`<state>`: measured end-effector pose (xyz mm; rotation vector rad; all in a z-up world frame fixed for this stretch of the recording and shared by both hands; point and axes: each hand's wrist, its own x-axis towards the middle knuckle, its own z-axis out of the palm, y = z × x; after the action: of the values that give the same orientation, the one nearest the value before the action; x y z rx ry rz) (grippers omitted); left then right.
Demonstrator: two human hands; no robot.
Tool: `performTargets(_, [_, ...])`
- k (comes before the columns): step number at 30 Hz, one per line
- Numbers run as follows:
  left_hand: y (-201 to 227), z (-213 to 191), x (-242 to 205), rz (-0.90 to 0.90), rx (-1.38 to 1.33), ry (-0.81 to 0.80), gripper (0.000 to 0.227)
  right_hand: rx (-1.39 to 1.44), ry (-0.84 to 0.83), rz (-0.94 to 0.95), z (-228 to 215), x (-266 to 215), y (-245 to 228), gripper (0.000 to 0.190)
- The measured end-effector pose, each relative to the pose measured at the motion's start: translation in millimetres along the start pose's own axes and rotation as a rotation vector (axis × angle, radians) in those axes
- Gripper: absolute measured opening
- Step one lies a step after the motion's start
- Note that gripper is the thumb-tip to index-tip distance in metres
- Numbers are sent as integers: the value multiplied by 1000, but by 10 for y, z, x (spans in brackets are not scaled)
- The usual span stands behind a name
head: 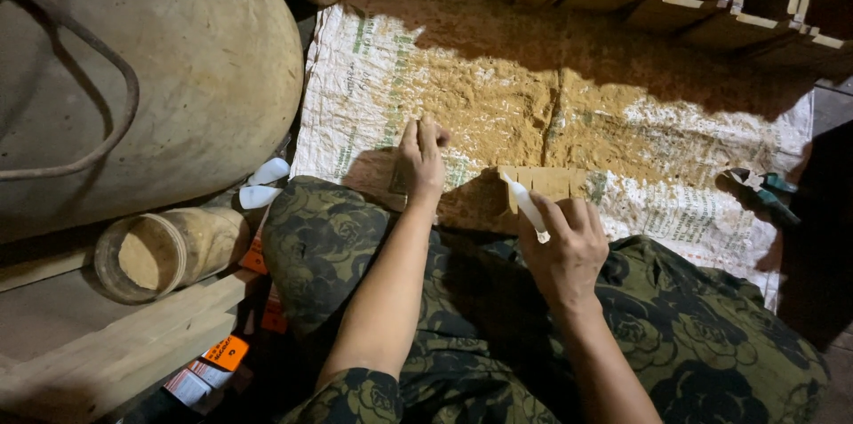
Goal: The person assembles small wooden boards to form a container, applying glue to the edges and pressing the pieces together by hand.
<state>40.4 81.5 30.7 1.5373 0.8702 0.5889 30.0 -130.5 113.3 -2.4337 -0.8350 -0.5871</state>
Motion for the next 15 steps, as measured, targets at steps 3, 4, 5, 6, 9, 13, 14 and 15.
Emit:
performTargets(3, [-159,43,75,178,-134,108,19,20,-5,5,-24,20,-23,26])
performTargets(4, [-181,48,79,179,-135,108,19,19,-4,5,-17,10,-11,26])
performTargets(5, [-202,50,85,180,-180,100,18,14,0,-3,-8,1,-1,27])
performTargets(6, [-223,52,90,181,-224,91,18,10,4,-12,1,-8,9,29])
performTargets(9, [-329,66,125,239,-147,83,17,14,3,-18,34,-31,37,30])
performTargets(13, [-302,40,123,224,-141,92,16,12,-5,-27,32,-34,38,30])
performTargets(14, [-342,45,136,228,-132,95,16,4,-11,-25,25,-26,32,30])
performTargets(15, [-381,49,149,232,-124,97,16,-4,-18,-24,20,-17,26,30])
